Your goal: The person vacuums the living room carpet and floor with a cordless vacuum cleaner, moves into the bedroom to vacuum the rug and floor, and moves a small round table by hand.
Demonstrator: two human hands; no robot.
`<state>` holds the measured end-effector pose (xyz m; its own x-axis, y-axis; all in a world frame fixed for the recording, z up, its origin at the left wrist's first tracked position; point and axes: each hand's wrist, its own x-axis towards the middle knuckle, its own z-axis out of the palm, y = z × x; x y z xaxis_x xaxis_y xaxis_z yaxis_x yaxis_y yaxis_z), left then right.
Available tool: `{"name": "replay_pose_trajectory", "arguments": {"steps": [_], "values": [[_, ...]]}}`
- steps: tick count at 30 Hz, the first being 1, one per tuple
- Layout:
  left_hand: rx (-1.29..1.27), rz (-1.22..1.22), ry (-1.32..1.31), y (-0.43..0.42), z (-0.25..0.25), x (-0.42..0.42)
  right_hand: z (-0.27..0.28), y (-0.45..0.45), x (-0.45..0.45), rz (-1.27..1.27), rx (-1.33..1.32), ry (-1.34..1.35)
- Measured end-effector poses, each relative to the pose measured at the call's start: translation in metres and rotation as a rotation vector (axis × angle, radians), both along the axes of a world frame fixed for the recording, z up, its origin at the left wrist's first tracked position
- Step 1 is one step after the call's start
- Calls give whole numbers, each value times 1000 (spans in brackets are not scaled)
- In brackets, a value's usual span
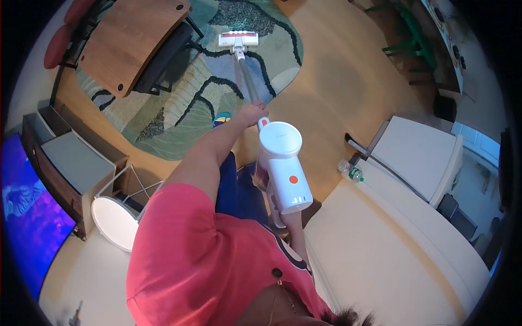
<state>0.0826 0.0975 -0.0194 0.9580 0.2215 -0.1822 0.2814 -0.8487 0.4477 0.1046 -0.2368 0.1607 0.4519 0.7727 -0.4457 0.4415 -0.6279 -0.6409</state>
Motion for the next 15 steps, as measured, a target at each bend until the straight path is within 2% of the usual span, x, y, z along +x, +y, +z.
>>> {"name": "replay_pose_trajectory", "arguments": {"steps": [3, 6, 7, 13, 15], "values": [[-59, 39, -5, -52, 29, -7, 22, -39, 9, 9, -83, 39], [-3, 0, -98, -105, 6, -5, 22, -101, 28, -11, -70, 120], [-28, -7, -95, -121, 12, -5, 29, -118, 35, 16, -76, 122], [-108, 56, -55, -218, 41, 8, 99, -174, 73, 142, -64, 79], [-131, 65, -4, -234, 69, 7, 119, -184, 83, 192, -70, 6]]}}
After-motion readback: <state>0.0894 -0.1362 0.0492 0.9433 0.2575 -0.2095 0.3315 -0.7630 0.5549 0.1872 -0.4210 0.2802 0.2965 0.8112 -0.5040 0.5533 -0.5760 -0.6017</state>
